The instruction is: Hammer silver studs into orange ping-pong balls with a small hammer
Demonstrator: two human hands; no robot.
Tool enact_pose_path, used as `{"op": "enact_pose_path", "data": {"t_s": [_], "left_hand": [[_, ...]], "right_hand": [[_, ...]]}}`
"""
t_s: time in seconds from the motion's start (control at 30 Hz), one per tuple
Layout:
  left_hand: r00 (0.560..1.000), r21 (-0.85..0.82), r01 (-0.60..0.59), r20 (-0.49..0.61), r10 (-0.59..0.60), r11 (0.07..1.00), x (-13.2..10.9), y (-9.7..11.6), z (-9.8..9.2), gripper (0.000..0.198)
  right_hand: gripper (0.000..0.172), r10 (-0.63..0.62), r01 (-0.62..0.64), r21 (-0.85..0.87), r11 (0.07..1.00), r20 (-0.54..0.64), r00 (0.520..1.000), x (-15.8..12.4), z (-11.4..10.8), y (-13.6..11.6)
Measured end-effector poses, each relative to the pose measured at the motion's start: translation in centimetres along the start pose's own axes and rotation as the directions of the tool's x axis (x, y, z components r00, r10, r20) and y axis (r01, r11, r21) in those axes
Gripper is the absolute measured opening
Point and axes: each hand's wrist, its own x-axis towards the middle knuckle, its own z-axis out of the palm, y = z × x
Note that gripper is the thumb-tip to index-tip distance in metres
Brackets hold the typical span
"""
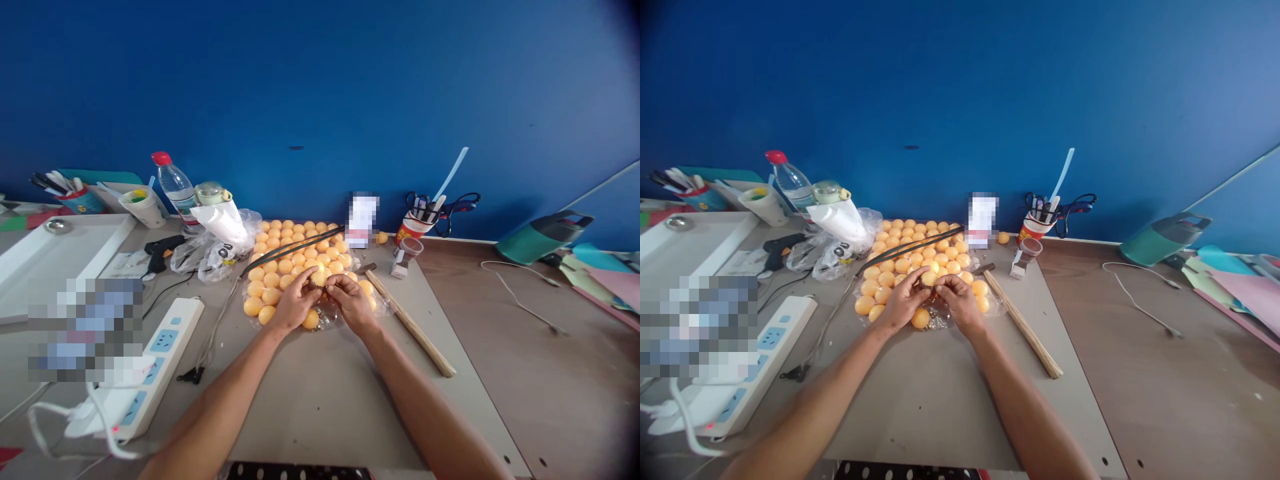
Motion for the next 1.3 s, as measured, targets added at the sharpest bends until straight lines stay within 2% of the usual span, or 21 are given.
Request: {"op": "enact_pose_path", "data": {"t_s": [0.33, 0.53, 0.73, 1.07, 1.3], "left_hand": [[0.999, 0.108, -0.028, -0.023, 0.031, 0.994, -0.1, 0.4, -0.1, 0.052], [0.998, 0.187, -0.028, -0.042, 0.036, 0.982, -0.3, 0.7, -0.1, 0.051], [0.998, 0.195, -0.041, -0.037, 0.049, 0.98, -0.4, 0.6, 0.0, 0.052], [0.996, 0.21, -0.075, -0.04, 0.085, 0.975, -0.3, 0.3, 0.1, 0.051], [0.985, 0.297, -0.152, -0.03, 0.168, 0.943, -0.4, 0.3, 0.2, 0.047]], "right_hand": [[0.026, -0.018, 0.022, -0.061, 0.998, 0.057, 0.998, -0.1, -0.2, 0.1], [0.023, -0.005, 0.006, -0.023, 1.0, 0.064, 0.998, 0.0, -0.3, 0.1], [0.025, 0.026, -0.025, -0.02, 1.0, 0.07, 0.997, -0.1, -0.3, -0.3], [0.021, 0.026, -0.019, -0.141, 0.99, 0.045, 0.999, -0.4, -0.1, -1.1], [0.021, 0.048, -0.041, -0.125, 0.991, 0.053, 0.997, -0.3, -0.2, -0.6]]}}
